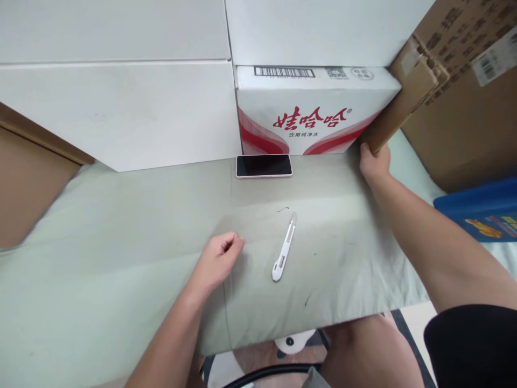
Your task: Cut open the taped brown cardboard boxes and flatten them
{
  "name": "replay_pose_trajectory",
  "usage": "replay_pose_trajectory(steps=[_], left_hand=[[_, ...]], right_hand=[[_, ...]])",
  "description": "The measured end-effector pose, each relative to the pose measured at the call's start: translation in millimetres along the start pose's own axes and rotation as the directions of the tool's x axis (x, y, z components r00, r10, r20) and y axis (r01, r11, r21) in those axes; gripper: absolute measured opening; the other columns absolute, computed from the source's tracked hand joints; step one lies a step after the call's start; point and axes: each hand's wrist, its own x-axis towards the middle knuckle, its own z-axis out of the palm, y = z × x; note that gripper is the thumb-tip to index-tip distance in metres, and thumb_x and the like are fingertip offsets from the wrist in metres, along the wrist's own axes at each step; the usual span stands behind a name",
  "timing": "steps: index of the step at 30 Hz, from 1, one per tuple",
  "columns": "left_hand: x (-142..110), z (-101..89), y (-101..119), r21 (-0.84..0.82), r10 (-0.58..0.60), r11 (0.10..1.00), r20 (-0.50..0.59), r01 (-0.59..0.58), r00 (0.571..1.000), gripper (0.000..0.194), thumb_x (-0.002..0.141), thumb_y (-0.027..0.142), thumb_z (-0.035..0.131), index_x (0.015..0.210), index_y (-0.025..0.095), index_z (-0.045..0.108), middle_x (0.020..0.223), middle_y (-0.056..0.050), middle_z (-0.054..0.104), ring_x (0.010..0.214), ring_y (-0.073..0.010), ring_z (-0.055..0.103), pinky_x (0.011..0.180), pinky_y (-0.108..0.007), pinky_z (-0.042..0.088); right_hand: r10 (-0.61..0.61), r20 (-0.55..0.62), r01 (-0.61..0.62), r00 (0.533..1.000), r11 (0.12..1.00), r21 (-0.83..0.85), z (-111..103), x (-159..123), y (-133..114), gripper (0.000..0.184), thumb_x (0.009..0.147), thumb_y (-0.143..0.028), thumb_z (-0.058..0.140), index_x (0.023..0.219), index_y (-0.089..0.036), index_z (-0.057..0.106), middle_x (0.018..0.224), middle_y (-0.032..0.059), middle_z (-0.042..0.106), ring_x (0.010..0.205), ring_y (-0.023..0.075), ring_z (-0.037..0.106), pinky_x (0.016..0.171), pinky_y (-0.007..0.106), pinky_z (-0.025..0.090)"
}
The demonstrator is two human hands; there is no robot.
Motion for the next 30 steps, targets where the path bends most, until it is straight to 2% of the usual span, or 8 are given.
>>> replay_pose_trajectory(steps=[4,10,16,22,24,26,28,30], left_hand=[[-1.6,-0.1,0.8,-0.018,-0.002,1.000,0.016,0.002,1.000,0.044,0.079,0.055,0.050,0.060,0.025,0.025,0.061,0.005,0.020,0.057,-0.0116,0.022,0.052,-0.026,0.019],[-5.3,1.7,4.6,-0.071,0.014,0.997,0.030,-0.012,0.999,0.044,0.078,0.053,0.053,0.060,0.024,0.025,0.061,0.005,0.020,0.058,-0.0117,0.021,0.052,-0.026,0.017],[-17.6,0.7,5.4,-0.146,0.054,0.988,0.012,-0.052,0.998,0.039,0.077,0.048,0.051,0.061,0.024,0.024,0.062,0.005,0.020,0.059,-0.0110,0.020,0.054,-0.027,0.015],[-31.3,-24.0,-6.9,-0.237,0.104,0.966,-0.017,-0.105,0.994,0.033,0.069,0.038,0.049,0.057,0.024,0.021,0.059,0.004,0.016,0.058,-0.0106,0.015,0.056,-0.029,0.010],[-36.9,-36.0,-9.5,-0.269,0.132,0.955,0.002,-0.126,0.991,0.032,0.062,0.036,0.047,0.053,0.024,0.019,0.057,0.004,0.013,0.058,-0.0102,0.012,0.056,-0.029,0.009],[-42.7,-46.5,-10.5,-0.306,0.162,0.939,-0.001,-0.154,0.987,0.031,0.059,0.036,0.045,0.050,0.024,0.018,0.055,0.004,0.012,0.058,-0.0100,0.011,0.057,-0.029,0.008],[-47.8,-54.7,-10.9,-0.341,0.182,0.922,-0.040,-0.185,0.982,0.031,0.059,0.037,0.044,0.049,0.023,0.018,0.055,0.003,0.013,0.058,-0.0101,0.011,0.058,-0.029,0.009],[-51.7,-61.2,-11.9,-0.370,0.193,0.905,-0.086,-0.211,0.977,0.031,0.059,0.038,0.044,0.050,0.024,0.018,0.056,0.003,0.013,0.058,-0.0100,0.012,0.057,-0.029,0.009]], right_hand=[[0.065,0.062,-0.056,0.996,0.988,-0.146,1.5,-6.2,5.8,0.036,0.101,-0.036,0.065,0.132,-0.017,0.064,0.134,0.0129,0.068,0.117,0.0246,0.066,0.102,0.048,0.057],[0.117,0.108,-0.078,0.987,0.945,-0.317,-13.5,-34.8,7.3,0.060,0.088,-0.027,0.062,0.145,-0.011,0.051,0.123,0.0222,0.071,0.112,0.0357,0.067,0.098,0.049,0.052],[0.121,0.205,-0.011,0.971,0.883,-0.469,-39.2,-79.3,6.2,0.069,0.084,-0.035,0.050,0.145,-0.004,0.048,0.124,0.0292,0.069,0.115,0.0432,0.067,0.099,0.056,0.053],[0.032,0.387,0.199,0.921,0.817,-0.542,-63.1,-142.0,-3.7,0.059,0.089,-0.035,0.035,0.133,-0.003,0.059,0.149,0.0325,0.055,0.148,0.0422,0.049,0.121,0.057,0.042],[0.037,0.443,0.241,0.896,0.797,-0.554,-79.5,-156.1,-18.1,0.049,0.086,-0.040,0.041,0.117,-0.014,0.068,0.132,0.0285,0.068,0.136,0.0434,0.060,0.110,0.061,0.051],[0.059,0.500,0.275,0.864,0.777,-0.567,-97.6,-160.9,-42.8,0.024,0.078,-0.045,0.054,0.078,-0.026,0.069,0.087,0.0223,0.074,0.093,0.0460,0.073,0.079,0.065,0.059],[0.042,0.551,0.323,0.833,0.772,-0.547,-110.4,-160.1,-78.3,0.028,0.073,-0.044,0.061,0.050,-0.029,0.052,0.054,0.0142,0.060,0.055,0.0371,0.064,0.054,0.056,0.053],[-0.074,0.557,0.408,0.827,0.761,-0.505,-109.7,-161.5,-122.9,0.037,0.075,-0.044,0.055,0.043,-0.030,0.043,0.045,0.0105,0.050,0.042,0.0301,0.048,0.047,0.051,0.043]])
